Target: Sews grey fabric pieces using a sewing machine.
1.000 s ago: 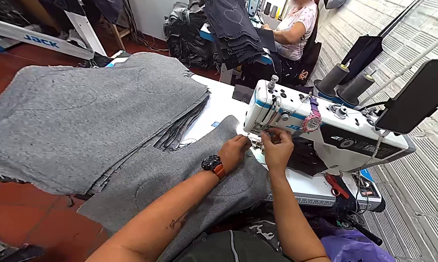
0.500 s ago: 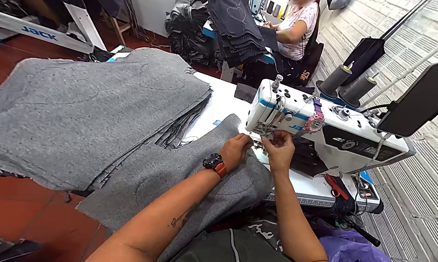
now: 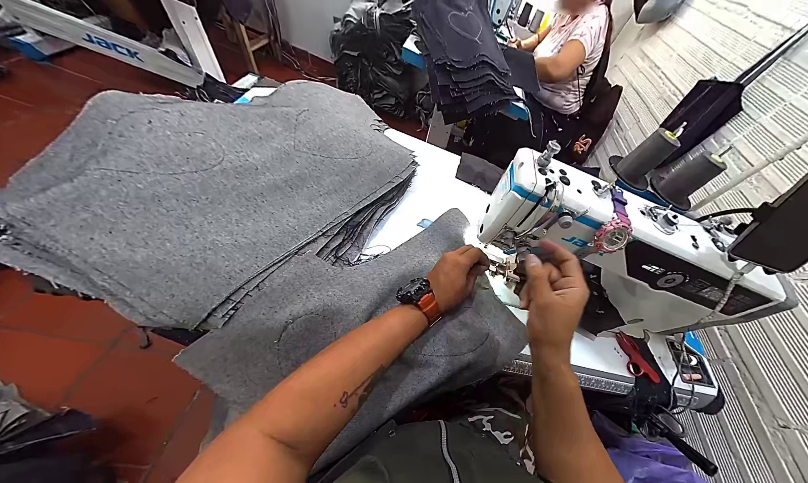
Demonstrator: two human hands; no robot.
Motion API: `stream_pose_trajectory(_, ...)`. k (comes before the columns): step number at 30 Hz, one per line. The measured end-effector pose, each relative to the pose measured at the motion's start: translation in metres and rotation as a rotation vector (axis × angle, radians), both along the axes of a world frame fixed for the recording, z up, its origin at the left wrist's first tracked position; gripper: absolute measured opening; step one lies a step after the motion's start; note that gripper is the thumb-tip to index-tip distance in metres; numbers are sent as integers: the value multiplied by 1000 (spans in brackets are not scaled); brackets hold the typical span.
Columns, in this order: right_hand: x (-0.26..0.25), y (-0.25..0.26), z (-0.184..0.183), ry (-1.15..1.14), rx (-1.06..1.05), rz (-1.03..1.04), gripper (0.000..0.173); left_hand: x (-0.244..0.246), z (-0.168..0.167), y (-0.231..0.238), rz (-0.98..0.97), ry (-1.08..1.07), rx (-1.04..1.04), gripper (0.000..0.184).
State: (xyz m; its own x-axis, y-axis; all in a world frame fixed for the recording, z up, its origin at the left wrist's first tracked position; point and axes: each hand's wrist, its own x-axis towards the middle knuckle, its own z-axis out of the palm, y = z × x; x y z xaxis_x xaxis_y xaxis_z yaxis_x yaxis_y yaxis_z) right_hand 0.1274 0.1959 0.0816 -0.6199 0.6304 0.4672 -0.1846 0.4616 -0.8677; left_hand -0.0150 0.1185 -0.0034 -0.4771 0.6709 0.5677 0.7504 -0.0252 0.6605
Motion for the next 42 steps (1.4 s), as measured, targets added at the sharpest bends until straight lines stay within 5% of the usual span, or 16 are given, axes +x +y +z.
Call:
stream_pose_trajectory(5,-8,6,15,-93,-165,91,54,-3,1,-2,-29,-47,0,14)
stream_pose_trajectory(15,-37,10,2,45,-407,289,29,-7,-4,-1,-59,-32,143,11)
stream_pose_trajectory(24,-32,-3,-4,152,-431,287,38,-8,1,-2,-27,32,431,17)
stream_pose_trajectory(34,-34,6,-7,228,-560,413,35,3,0,8,-132,-116,248,15)
stream_pose_trajectory(42,-29,0,-7,183,-459,346,45,-7,-1,4,-91,-243,252,17)
